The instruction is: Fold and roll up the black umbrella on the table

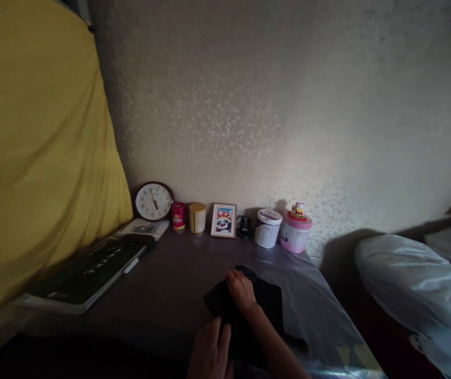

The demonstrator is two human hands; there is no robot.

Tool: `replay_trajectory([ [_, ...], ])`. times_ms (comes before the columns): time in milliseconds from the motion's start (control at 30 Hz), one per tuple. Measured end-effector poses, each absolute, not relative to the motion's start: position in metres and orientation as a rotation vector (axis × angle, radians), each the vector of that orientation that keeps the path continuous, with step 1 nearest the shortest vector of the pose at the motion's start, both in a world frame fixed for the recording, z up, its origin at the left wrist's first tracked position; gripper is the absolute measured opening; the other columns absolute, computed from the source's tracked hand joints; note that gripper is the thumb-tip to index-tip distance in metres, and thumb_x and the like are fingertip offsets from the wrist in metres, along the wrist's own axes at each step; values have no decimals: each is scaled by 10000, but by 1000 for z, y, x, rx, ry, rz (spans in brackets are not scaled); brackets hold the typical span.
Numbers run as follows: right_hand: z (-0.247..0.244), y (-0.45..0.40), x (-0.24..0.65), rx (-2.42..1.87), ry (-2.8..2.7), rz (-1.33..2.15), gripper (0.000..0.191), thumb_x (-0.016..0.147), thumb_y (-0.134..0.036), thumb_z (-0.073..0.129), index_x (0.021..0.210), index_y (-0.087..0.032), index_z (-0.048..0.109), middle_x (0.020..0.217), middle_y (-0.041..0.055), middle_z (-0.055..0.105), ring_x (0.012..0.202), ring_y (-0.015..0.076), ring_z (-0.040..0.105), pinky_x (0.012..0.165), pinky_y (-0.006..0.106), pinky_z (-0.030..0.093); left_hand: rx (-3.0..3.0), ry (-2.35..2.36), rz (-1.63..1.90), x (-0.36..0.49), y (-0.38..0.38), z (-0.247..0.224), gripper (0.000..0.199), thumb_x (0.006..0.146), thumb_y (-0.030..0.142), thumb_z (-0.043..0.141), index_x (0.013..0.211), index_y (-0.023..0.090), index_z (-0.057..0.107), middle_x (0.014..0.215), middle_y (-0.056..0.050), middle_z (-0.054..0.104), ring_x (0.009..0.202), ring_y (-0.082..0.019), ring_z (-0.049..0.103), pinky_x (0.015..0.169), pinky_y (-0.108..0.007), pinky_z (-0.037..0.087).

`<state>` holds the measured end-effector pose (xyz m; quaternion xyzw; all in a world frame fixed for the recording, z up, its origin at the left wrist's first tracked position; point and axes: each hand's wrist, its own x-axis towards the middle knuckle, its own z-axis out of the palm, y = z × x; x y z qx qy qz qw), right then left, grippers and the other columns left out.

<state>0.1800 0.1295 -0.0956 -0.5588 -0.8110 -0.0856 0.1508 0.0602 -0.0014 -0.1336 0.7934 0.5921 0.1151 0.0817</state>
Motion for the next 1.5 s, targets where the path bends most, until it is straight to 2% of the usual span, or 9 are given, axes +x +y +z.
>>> replay_trajectory([
  [167,-100,131,180,-1596,-2307,-242,176,908,-181,400,872,-229,565,864,8,642,837,148,586,645,228,386,2480,1583,360,63,18,-130,795,686,407,588,1389,287,237,1500,-82,170,1312,-365,271,1072,-549,181],
  [333,-104,132,182,-1580,-2280,-223,164,910,-202,404,875,-223,563,861,11,651,832,150,595,651,228,383,2340,1825,165,73,17,-131,882,615,231,608,1381,356,188,1501,-49,153,1273,-411,319,1019,-615,198],
  [600,-99,126,187,-1473,-2234,-28,223,922,-257,398,852,-208,604,860,21,669,842,145,606,721,218,404,2276,1909,33,76,4,-108,948,575,7,509,1381,356,152,1476,-65,232,1203,-353,432,911,-508,384],
  [767,-100,109,193,-1166,-2435,42,334,936,-303,371,739,-192,617,770,19,659,803,139,589,796,240,391,2111,1798,14,81,6,-110,967,595,-85,412,1384,363,76,1501,-104,95,1035,-248,595,776,-357,506],
  [867,-101,111,198,-1142,-2515,17,349,938,-278,358,726,-180,617,761,26,654,832,145,583,864,274,366,2022,1783,13,83,7,-113,953,619,-101,379,1380,372,55,1504,-113,64,973,-209,633,758,-294,513],
  [1033,-97,138,211,-1295,-2536,-15,332,938,-255,348,828,-183,653,894,47,680,960,160,573,981,323,288,1963,1778,1,85,9,-111,906,658,-92,359,1374,372,56,1499,-125,94,967,-235,639,774,-322,513],
  [1167,-101,165,220,-1484,-2578,-84,361,942,-259,313,860,-191,658,958,65,681,988,174,574,930,300,339,1929,1775,-21,85,12,-110,896,661,-88,338,1375,358,29,1499,-116,84,972,-246,634,780,-361,513],
  [1333,-101,187,228,-1698,-2517,-95,266,894,-173,382,951,-212,639,930,70,684,854,166,629,745,252,427,1902,1755,-43,84,15,-110,893,665,-60,363,1389,336,21,1503,-103,86,993,-259,624,800,-364,503],
  [1500,-86,173,258,-1819,-2319,-186,326,874,-121,353,1056,-222,604,1059,88,649,980,189,594,821,277,412,1954,1781,55,83,9,-103,895,658,-70,371,1404,287,27,1490,-150,157,970,-219,633,795,-301,495],
])
